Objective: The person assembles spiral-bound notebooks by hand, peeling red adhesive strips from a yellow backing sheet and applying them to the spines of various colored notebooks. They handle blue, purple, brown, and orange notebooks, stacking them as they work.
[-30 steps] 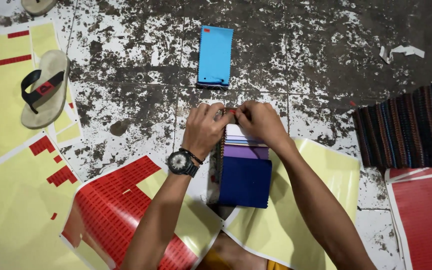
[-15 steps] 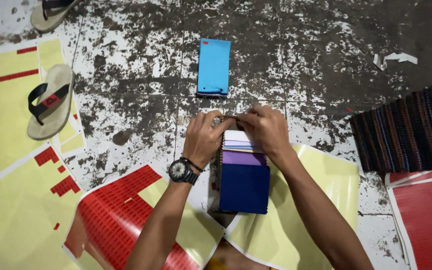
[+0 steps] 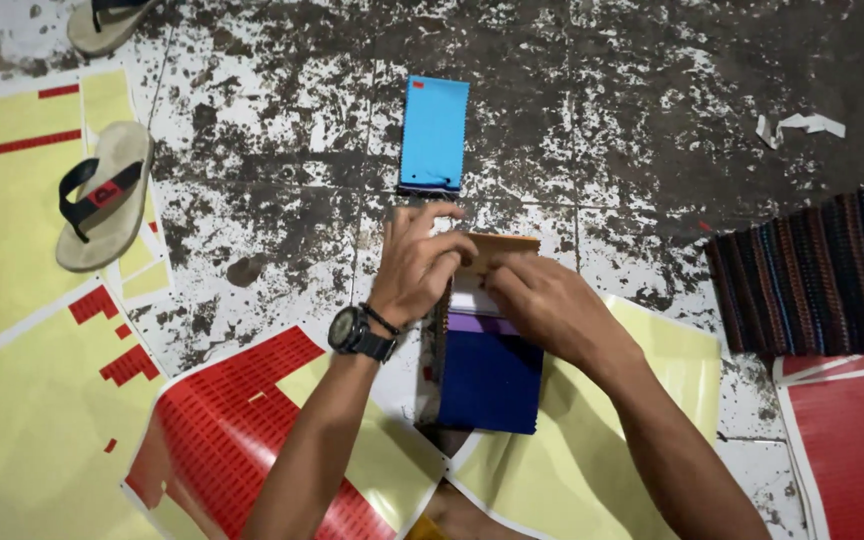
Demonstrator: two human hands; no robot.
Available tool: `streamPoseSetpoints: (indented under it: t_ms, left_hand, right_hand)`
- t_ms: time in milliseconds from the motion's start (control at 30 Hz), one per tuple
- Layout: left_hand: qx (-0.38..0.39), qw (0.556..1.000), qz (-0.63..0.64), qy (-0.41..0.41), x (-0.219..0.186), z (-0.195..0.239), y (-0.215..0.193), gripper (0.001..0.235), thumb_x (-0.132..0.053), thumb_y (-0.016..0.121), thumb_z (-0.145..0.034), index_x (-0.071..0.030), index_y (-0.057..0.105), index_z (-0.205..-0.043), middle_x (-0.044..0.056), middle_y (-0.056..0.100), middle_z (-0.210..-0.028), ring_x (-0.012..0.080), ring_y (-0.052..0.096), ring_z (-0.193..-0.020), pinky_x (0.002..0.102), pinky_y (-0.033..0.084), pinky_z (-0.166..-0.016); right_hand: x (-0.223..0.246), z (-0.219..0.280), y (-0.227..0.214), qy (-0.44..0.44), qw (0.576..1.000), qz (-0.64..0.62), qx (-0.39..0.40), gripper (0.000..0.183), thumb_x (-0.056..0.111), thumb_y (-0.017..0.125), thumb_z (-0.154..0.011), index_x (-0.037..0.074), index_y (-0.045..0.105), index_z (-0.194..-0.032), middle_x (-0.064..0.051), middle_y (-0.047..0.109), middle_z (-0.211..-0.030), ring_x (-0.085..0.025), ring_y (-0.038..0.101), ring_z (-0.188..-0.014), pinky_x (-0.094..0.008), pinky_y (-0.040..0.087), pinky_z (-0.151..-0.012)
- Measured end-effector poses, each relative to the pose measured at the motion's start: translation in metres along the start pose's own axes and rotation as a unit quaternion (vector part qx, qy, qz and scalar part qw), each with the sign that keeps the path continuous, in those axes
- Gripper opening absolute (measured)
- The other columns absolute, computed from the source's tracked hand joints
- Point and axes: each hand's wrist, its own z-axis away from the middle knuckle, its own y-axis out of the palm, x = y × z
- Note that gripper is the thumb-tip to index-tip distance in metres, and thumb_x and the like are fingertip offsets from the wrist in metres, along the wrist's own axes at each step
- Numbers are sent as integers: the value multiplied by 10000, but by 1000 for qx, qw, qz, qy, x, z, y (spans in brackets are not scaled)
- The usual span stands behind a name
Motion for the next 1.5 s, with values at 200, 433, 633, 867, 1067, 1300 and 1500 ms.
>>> streamPoseSetpoints:
  t_ms: [200, 433, 633, 867, 1067, 1300, 1500]
  left_hand:
    - [105, 990, 2, -94, 13, -2, 6, 503, -394, 276, -936, -219, 748, -964, 37, 455, -1428, 340, 356, -1241, 561, 188, -1080]
    - [119, 985, 32, -121, 24, 1, 13, 670, -458, 165, -1044, -63, 637, -778, 116, 436, -1430, 352, 312, -1301, 568, 128, -1106]
    - [120, 976, 63, -168, 14, -2, 5, 724, -522, 110, -1060, -60, 582, -763, 80, 435, -1449, 328, 279, -1353, 594, 53, -1118]
    - [128, 972, 49, -192, -12, -2, -16, 582, -445, 202, -974, -193, 727, -994, 35, 406, -1537, 383, 293, -1392, 650, 93, -1116]
    - [121, 974, -6, -193, -7, -8, -2, 475, -437, 296, -927, -266, 737, -877, 15, 416, -1559, 369, 351, -1354, 670, 163, -1076]
    - [116, 974, -71, -180, -32, -6, -14, 503, -454, 290, -932, -271, 751, -843, 70, 344, -1613, 428, 305, -1373, 680, 175, -1036]
    - [10, 958, -286, -3, -49, 16, -4, 294, -337, 560, -1004, -145, 781, -984, 152, 510, -1470, 497, 418, -1272, 808, 280, -885]
  right_hand:
    - [-8, -25, -27, 125, 925, -92, 347, 702, 308, 750, -811, 130, 396, -1391, -195, 684, -1214, -392, 674, -1133, -546, 543, -1003]
    - [-30, -49, -18, 152, 921, -89, 347, 600, 341, 727, -838, 120, 467, -1332, -202, 672, -1236, -445, 668, -1149, -630, 547, -965]
    - [-48, -56, -8, 177, 916, -159, 324, 512, 416, 670, -790, 69, 724, -1163, -213, 763, -1085, -433, 724, -1053, -540, 581, -956]
    - [-3, -35, -47, 130, 941, -87, 301, 352, 120, 714, -822, 60, 685, -1168, -199, 759, -1032, -425, 733, -993, -539, 591, -836]
    - [73, 33, -53, 35, 977, -15, 208, 302, 81, 697, -845, 128, 693, -1143, -117, 728, -943, -347, 709, -828, -477, 600, -671]
    - [97, 69, -33, 24, 979, -17, 200, 622, 440, 810, -868, 75, 547, -1297, -112, 553, -1148, -312, 527, -917, -421, 488, -762]
    - [100, 102, -22, 133, 988, -75, 15, 411, 331, 726, -952, 120, 637, -1293, -91, 640, -1121, -296, 656, -964, -426, 557, -851]
